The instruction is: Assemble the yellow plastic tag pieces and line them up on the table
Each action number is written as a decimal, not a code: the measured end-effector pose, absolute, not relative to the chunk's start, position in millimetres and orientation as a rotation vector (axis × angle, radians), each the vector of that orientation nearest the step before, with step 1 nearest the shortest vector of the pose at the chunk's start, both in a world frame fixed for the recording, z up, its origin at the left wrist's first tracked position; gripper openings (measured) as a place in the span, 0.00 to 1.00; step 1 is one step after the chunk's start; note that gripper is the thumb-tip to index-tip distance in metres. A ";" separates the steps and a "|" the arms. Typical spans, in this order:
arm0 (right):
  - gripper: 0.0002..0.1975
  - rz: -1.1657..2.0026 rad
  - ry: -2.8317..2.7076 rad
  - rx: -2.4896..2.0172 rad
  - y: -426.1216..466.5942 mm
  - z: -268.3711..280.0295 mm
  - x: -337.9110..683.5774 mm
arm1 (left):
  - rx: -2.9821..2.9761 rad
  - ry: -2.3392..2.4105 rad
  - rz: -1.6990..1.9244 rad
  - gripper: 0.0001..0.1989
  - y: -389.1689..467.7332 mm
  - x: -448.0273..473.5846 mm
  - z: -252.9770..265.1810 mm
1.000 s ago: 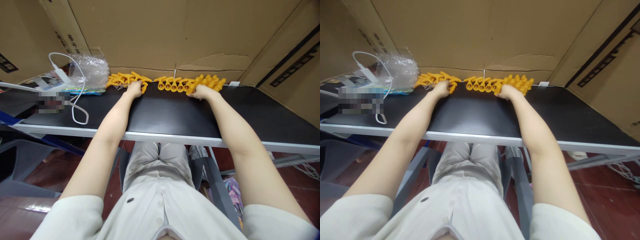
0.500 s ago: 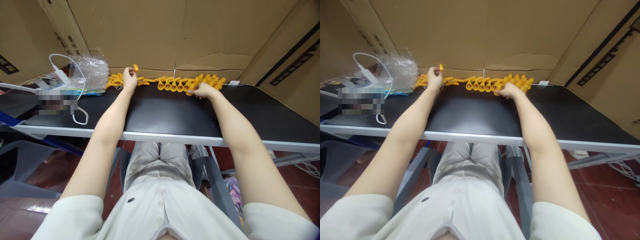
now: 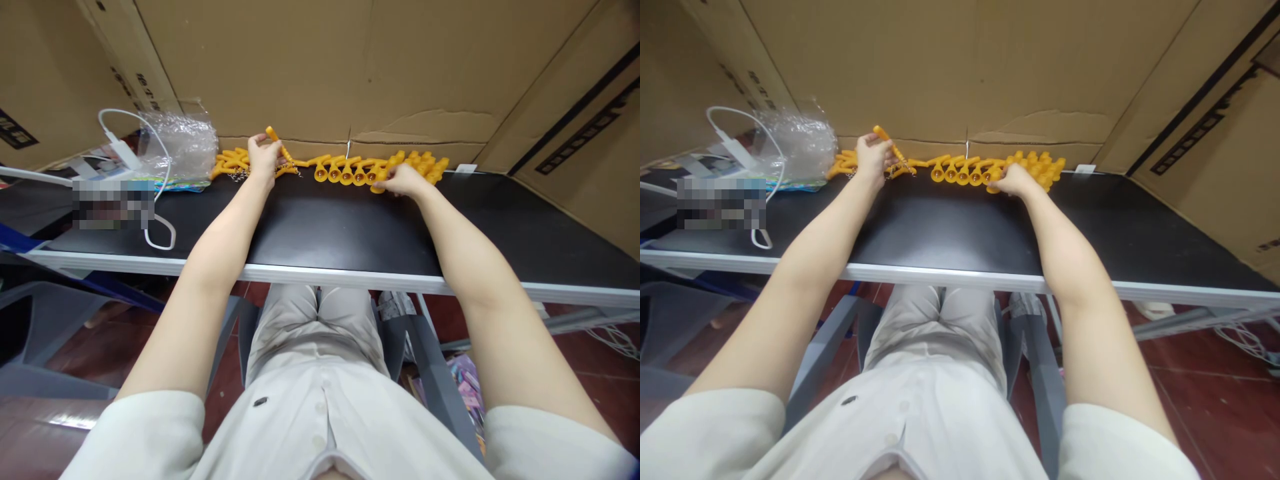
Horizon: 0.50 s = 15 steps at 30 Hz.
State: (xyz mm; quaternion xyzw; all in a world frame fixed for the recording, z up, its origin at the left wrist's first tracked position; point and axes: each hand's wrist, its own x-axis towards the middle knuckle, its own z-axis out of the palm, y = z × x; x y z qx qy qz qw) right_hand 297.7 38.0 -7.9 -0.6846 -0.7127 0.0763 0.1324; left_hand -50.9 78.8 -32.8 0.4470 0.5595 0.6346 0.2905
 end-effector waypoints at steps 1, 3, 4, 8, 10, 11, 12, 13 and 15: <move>0.09 0.163 -2.100 -1.969 37.5 -7.3 295.5 | 1.186 1.452 1.675 0.26 75.6 -48.2 -32.3; 0.08 0.030 -2.159 -1.929 34.3 -5.6 288.5 | 1.209 1.382 1.633 0.30 69.1 -42.6 -31.7; 0.08 -0.032 -2.179 -1.911 31.6 -4.9 283.8 | 1.226 1.357 1.616 0.31 66.1 -39.7 -31.5; 0.16 -0.189 -2.256 -1.792 17.5 -4.7 262.6 | 1.227 1.298 1.558 0.35 54.7 -24.5 -29.4; 0.19 -0.228 -2.318 -1.713 11.9 -6.4 253.9 | 1.124 1.238 1.564 0.37 48.4 -14.9 -27.5; 0.20 -0.237 -2.351 -1.677 10.2 -7.5 250.6 | 1.054 1.182 1.582 0.38 45.1 -10.0 -26.5; 0.19 -0.239 -2.383 -1.645 9.1 -8.7 248.1 | 0.989 1.118 1.606 0.38 41.6 -5.1 -25.7; 0.18 -0.233 -2.411 -1.614 8.8 -10.0 246.3 | 0.934 1.052 1.628 0.38 38.3 -0.7 -24.9; 0.16 -0.202 -2.445 -1.548 9.9 -12.6 244.8 | 0.848 0.962 1.652 0.40 32.3 6.5 -23.6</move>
